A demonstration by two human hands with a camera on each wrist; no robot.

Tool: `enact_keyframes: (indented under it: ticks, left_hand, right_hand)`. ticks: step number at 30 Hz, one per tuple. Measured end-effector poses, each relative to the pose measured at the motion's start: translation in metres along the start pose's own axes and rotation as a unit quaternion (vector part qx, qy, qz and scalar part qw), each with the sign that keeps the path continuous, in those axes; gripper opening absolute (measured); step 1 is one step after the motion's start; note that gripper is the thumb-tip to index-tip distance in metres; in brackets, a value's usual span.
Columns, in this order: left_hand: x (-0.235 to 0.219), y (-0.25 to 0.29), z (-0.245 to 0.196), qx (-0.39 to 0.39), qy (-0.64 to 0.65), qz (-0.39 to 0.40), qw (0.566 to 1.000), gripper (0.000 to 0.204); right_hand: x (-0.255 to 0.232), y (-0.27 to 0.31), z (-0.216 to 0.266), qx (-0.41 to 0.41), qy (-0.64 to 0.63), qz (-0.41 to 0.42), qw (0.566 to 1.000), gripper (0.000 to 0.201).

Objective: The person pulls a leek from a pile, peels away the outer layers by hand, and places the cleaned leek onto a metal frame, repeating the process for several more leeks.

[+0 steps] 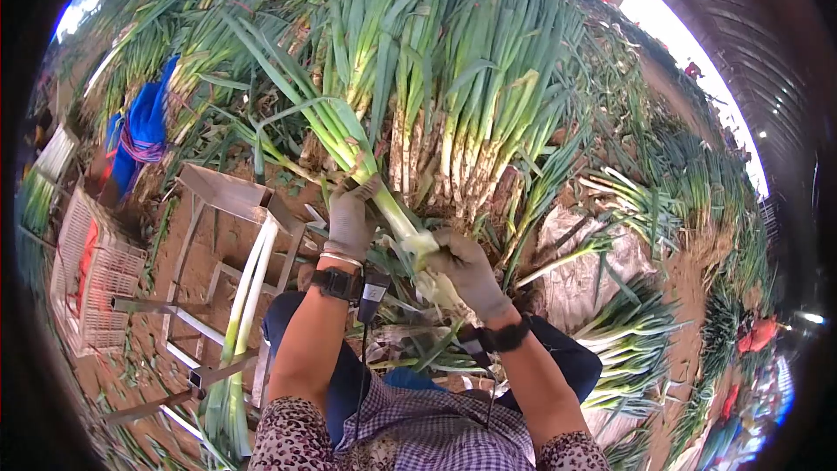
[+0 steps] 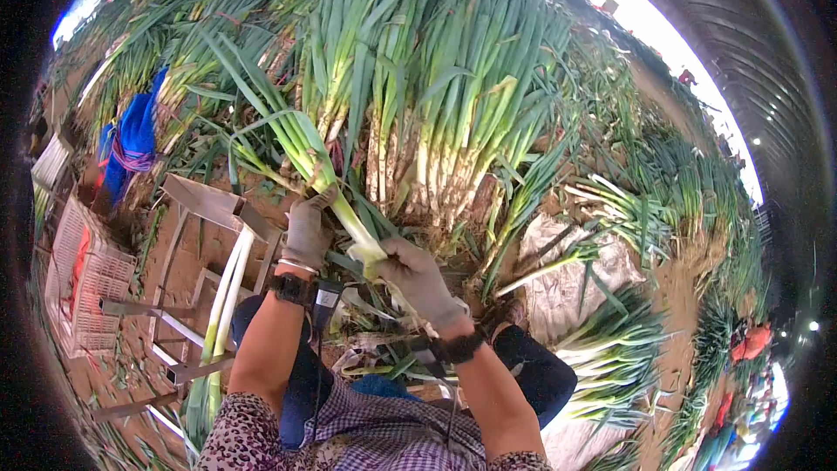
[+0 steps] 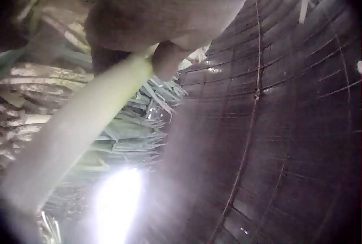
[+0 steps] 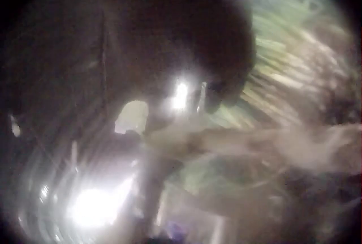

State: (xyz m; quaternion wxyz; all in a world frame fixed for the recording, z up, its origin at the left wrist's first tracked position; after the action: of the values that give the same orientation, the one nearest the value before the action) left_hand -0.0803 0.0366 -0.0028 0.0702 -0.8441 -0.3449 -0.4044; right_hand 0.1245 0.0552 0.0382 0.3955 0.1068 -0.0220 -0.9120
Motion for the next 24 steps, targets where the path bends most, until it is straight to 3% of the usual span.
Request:
enact_keyframes:
  ticks: [2,3,4,5,8,10,11,13,14,15,19,20,21,22,24]
  left_hand:
    - [-0.003,0.001,-0.005,-0.008,-0.008,-0.028,1.000,0.018]
    - [-0.013,-0.014,-0.004,0.039,0.025,-0.027,0.999,0.019]
    - [-0.016,-0.015,-0.010,0.034,0.020,-0.026,0.999,0.019]
    - [-0.017,-0.014,-0.018,0.029,0.014,-0.026,0.999,0.020]
    - [-0.022,-0.011,-0.008,0.046,0.007,-0.012,0.999,0.020]
    - [-0.018,-0.011,0.004,0.044,-0.008,-0.001,0.999,0.020]
    - [-0.018,-0.013,0.005,0.058,-0.008,0.014,0.998,0.021]
    - [-0.007,-0.007,-0.001,0.061,-0.023,0.026,0.998,0.023]
    - [-0.002,-0.003,-0.007,0.068,-0.026,0.029,0.997,0.023]
    - [0.007,0.004,-0.005,0.028,-0.020,0.029,0.999,0.024]
    - [0.014,0.021,0.046,-0.047,-0.170,0.063,0.982,0.023]
    - [0.010,0.020,0.062,-0.051,-0.207,0.065,0.975,0.020]
    - [0.000,0.010,0.077,-0.056,-0.126,0.039,0.990,0.014]
    - [-0.011,0.000,0.089,-0.046,-0.140,0.028,0.989,0.014]
    - [-0.027,-0.017,0.101,-0.023,-0.160,0.003,0.987,0.014]
  right_hand:
    - [-0.002,-0.003,-0.002,0.026,-0.079,-0.039,0.996,0.015]
    - [-0.008,0.015,-0.022,0.094,-0.147,-0.026,0.984,0.019]
    - [-0.014,0.034,-0.042,0.163,-0.213,-0.022,0.963,0.023]
    - [-0.021,0.056,-0.072,0.192,-0.187,-0.072,0.961,0.028]
    - [-0.037,0.100,-0.111,0.255,-0.165,-0.082,0.949,0.035]
    - [-0.034,0.087,-0.070,0.085,0.080,-0.103,0.988,0.035]
    - [-0.030,0.083,-0.051,-0.004,0.206,-0.109,0.972,0.034]
    - [-0.028,0.087,-0.145,0.030,0.273,-0.024,0.961,0.041]
    - [-0.024,0.083,-0.128,0.038,0.302,-0.012,0.952,0.044]
    - [-0.019,0.079,-0.107,0.046,0.331,-0.001,0.942,0.050]
    - [-0.011,0.041,-0.030,0.200,0.206,0.007,0.958,0.043]
    - [-0.011,0.030,-0.022,0.196,0.204,0.015,0.959,0.043]
    - [-0.009,0.023,-0.016,0.193,0.202,0.022,0.960,0.043]
    - [-0.006,0.019,-0.013,0.188,0.200,0.029,0.961,0.043]
    - [-0.001,0.031,-0.008,0.119,0.261,0.023,0.958,0.041]
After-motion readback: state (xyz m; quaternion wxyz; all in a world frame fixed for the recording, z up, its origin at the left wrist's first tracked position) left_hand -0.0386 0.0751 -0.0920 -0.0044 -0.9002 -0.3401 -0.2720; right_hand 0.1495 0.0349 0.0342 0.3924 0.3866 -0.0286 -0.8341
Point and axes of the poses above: each hand's wrist, its own y-axis away from the middle knuckle, its own x-axis out of the palm, z = x × y, the point moved 5 cm from there along -y, towards the middle knuckle, and after that the axes turned 5 degrees about x, right-handed, at the moved point
